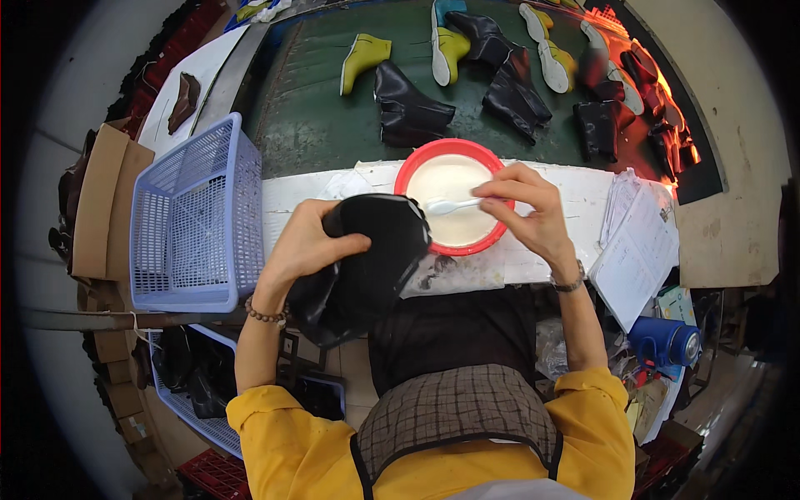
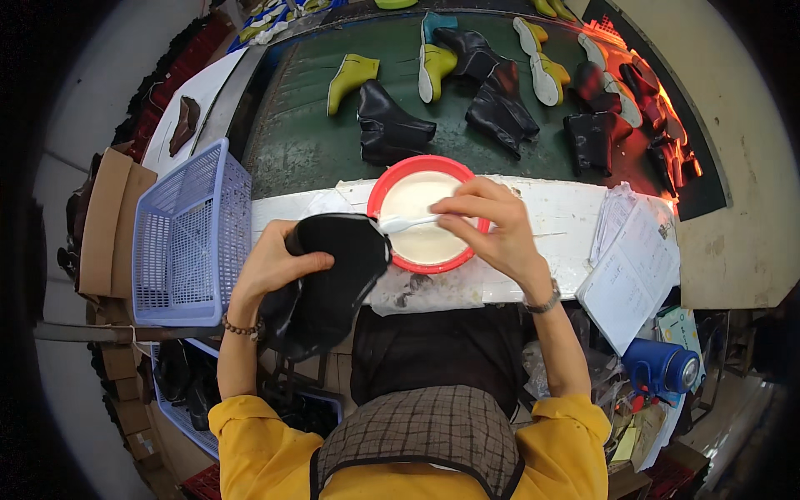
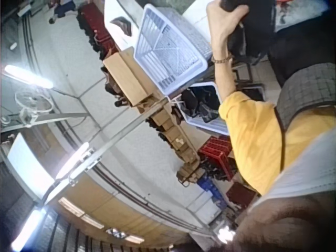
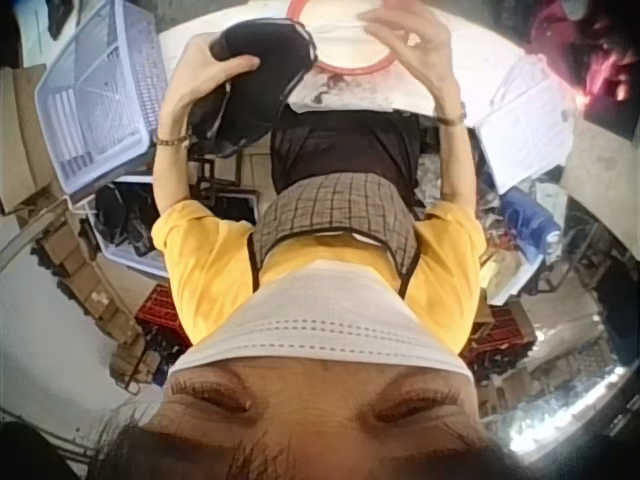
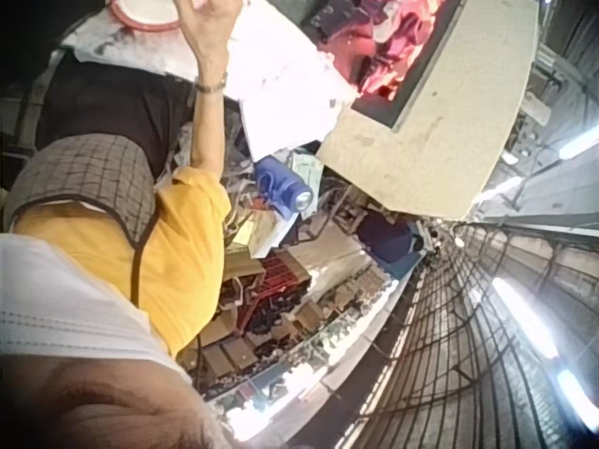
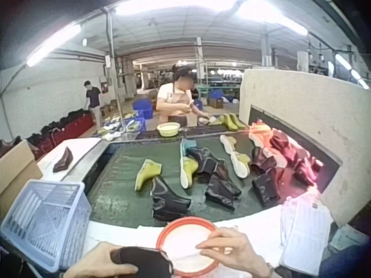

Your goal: Apply adhesive to the perimeter of black shoe uppers using a small brush and a bowl of glue.

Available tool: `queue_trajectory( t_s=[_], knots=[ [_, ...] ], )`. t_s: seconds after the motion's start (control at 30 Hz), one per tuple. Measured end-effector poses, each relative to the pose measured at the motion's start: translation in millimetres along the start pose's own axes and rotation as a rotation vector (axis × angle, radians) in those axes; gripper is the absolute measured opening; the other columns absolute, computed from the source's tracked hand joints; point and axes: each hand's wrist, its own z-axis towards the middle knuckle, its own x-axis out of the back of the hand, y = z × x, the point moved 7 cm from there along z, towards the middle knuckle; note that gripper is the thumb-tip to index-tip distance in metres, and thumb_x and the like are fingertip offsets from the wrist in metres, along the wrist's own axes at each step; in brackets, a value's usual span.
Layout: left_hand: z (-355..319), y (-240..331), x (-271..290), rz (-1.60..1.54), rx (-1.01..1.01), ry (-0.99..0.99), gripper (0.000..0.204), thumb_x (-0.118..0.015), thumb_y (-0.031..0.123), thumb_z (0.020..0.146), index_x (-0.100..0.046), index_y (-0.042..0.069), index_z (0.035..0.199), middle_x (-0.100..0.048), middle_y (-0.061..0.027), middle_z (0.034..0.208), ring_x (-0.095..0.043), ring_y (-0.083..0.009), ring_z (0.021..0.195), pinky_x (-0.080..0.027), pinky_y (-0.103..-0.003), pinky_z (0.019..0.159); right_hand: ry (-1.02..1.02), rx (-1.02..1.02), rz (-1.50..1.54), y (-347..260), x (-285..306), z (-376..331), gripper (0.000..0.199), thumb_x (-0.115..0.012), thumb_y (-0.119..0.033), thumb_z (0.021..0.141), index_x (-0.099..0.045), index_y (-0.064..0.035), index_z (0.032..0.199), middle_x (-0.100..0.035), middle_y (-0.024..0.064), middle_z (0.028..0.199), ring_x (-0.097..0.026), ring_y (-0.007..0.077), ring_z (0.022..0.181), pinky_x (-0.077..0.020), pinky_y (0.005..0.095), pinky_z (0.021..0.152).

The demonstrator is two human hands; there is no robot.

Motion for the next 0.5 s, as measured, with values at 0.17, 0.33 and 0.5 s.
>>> queue_trajectory(
  t_s=[0.17, 0.33, 0.5],
  knots=[
    [-9.6, 17.1, -6.2, -0.284, 0.007, -0.051, 0.025, -0.081, 0.002, 0.082, -0.075, -0.006, 0.105, -0.077, -0.0074, 0.094, -0.071, -0.0120, 0.082, -0.058, -0.027, 0.075, -0.037, 0.030, -0.154, -2.2, -8.6, 9.1, 0.014, -0.082, -0.013, 0.084, -0.081, -0.0134, 0.098, -0.069, -0.0014, 0.089, -0.061, 0.0111, 0.078, -0.0366, 0.0305, 0.077],
    [-18.3, 24.5, 8.5, -0.378, -0.143, 0.286, 0.024, -0.078, 0.001, 0.085, -0.075, -0.006, 0.108, -0.077, -0.0085, 0.095, -0.071, -0.0132, 0.084, -0.058, -0.028, 0.076, 0.033, -0.017, -0.144, -5.3, -11.0, -5.2, 0.013, -0.083, -0.014, 0.084, -0.082, -0.0148, 0.096, -0.068, -0.0029, 0.087, -0.059, 0.0107, 0.079, -0.0348, 0.0298, 0.077],
    [-12.5, 25.0, 11.6, -0.380, -0.249, 0.473, 0.023, -0.078, 0.003, 0.087, -0.074, -0.007, 0.107, -0.077, -0.0091, 0.095, -0.071, -0.0147, 0.084, -0.058, -0.029, 0.078, 0.044, -0.089, -0.016, -2.1, -20.3, -19.3, 0.015, -0.083, -0.013, 0.084, -0.082, -0.0129, 0.099, -0.068, -0.0018, 0.087, -0.061, 0.0132, 0.073, -0.0426, 0.0291, 0.071]
  ],
)
